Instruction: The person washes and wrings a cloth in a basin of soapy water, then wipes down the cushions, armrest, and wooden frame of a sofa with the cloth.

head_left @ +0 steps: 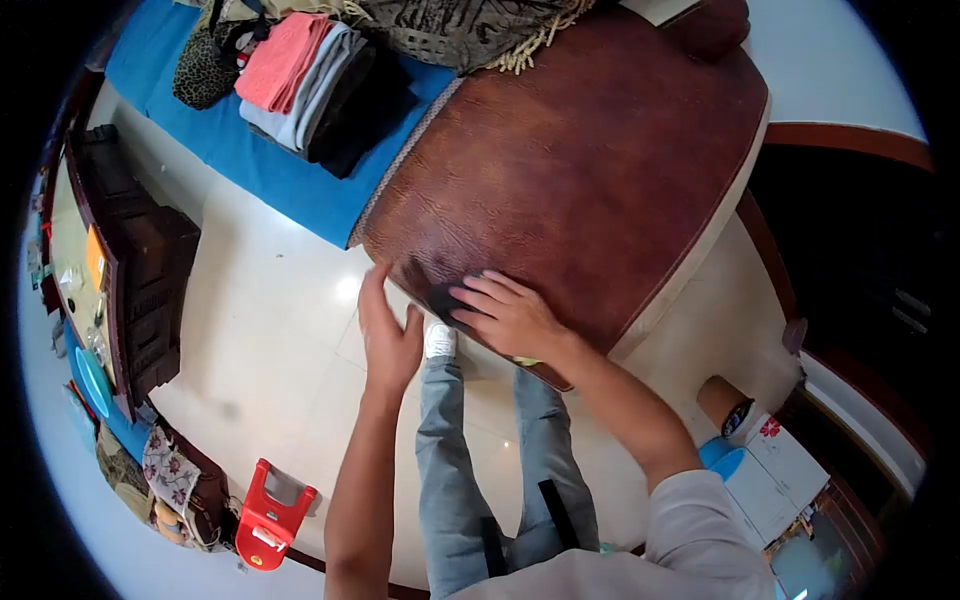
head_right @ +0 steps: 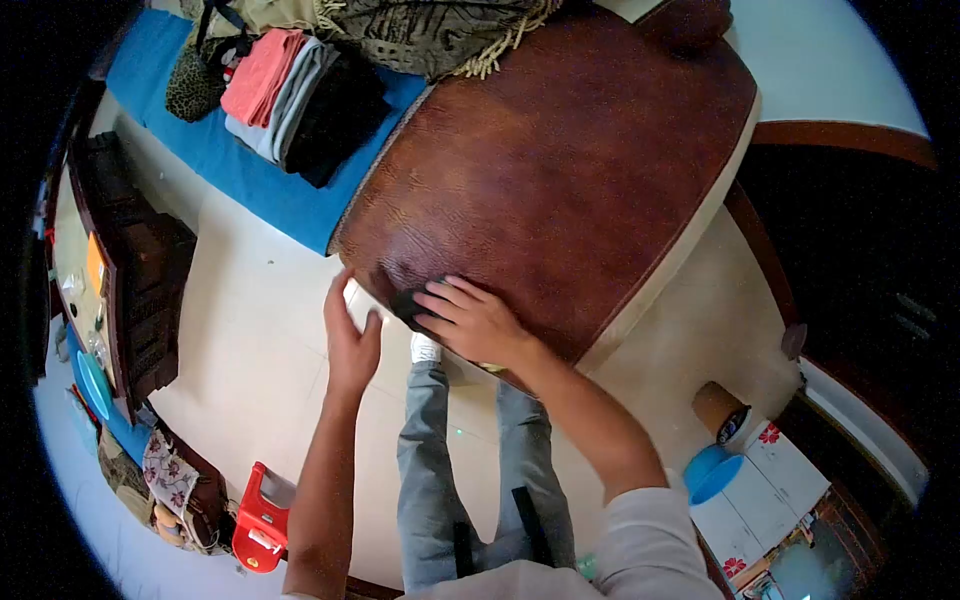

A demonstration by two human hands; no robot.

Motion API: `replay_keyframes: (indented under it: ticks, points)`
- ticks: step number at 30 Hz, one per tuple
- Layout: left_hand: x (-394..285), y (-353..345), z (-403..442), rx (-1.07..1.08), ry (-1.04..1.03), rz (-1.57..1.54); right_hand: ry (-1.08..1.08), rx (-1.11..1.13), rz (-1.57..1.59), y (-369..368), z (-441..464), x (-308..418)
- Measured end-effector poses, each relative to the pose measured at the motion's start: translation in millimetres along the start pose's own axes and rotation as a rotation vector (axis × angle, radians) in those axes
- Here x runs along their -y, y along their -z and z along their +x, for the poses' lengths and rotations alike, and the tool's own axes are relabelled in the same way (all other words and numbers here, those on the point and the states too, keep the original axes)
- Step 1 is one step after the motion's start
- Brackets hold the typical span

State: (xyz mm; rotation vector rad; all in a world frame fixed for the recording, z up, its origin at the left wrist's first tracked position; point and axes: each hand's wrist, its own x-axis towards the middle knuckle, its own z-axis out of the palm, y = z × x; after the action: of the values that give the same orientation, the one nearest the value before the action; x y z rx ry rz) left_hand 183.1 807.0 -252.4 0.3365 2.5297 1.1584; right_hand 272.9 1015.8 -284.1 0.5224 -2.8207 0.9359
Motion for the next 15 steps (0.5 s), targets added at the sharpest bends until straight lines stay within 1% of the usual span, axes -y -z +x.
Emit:
replay_keyframes:
  ticks: [1,2,3,4,5,6,7,8,9,12,13,15]
  points:
    - [9,-19,12,0.003,-0.015,-0.004,0.037,0.028,-0.061,15,-21,-12]
    - [12,-37,24,0.077,0.103,0.035,0.079,0.055,-0.121,30,-41,-30]
    - [12,-55,35,0.152,0.22,0.079,0.006,0.051,-0.188,43,-56,-52]
    - [11,-67,43,0.227,0.335,0.125,-0.465,0.162,0.057,73,-56,-65]
    - [4,-72,46,0.261,0.4,0.139,-0.51,0.176,-0.21,86,-68,-98]
    - [-5,-74,47,0.298,0.468,0.155,-0.733,0.237,-0.211,108,-74,-136]
    - [-10,-78,48,0.339,0.536,0.171,-0.763,0.129,-0.29,132,-76,-164]
    - [-3,-79,50,0.384,0.56,0.165,-0.795,0.018,-0.363,156,-78,-192]
    - [-1,-78,48,0.388,0.563,0.168,-0.566,-0.019,-0.681,171,-93,-217]
    - [-6,-80,49,0.381,0.553,0.204,-0.935,-0.3,-0.824,165,-86,-248]
    - [-4,-82,50,0.385,0.556,0.202,-0.953,-0.336,-0.85,158,-79,-242]
    - [2,-82,52,0.395,0.576,0.209,-0.991,-0.398,-0.889,121,-55,-220]
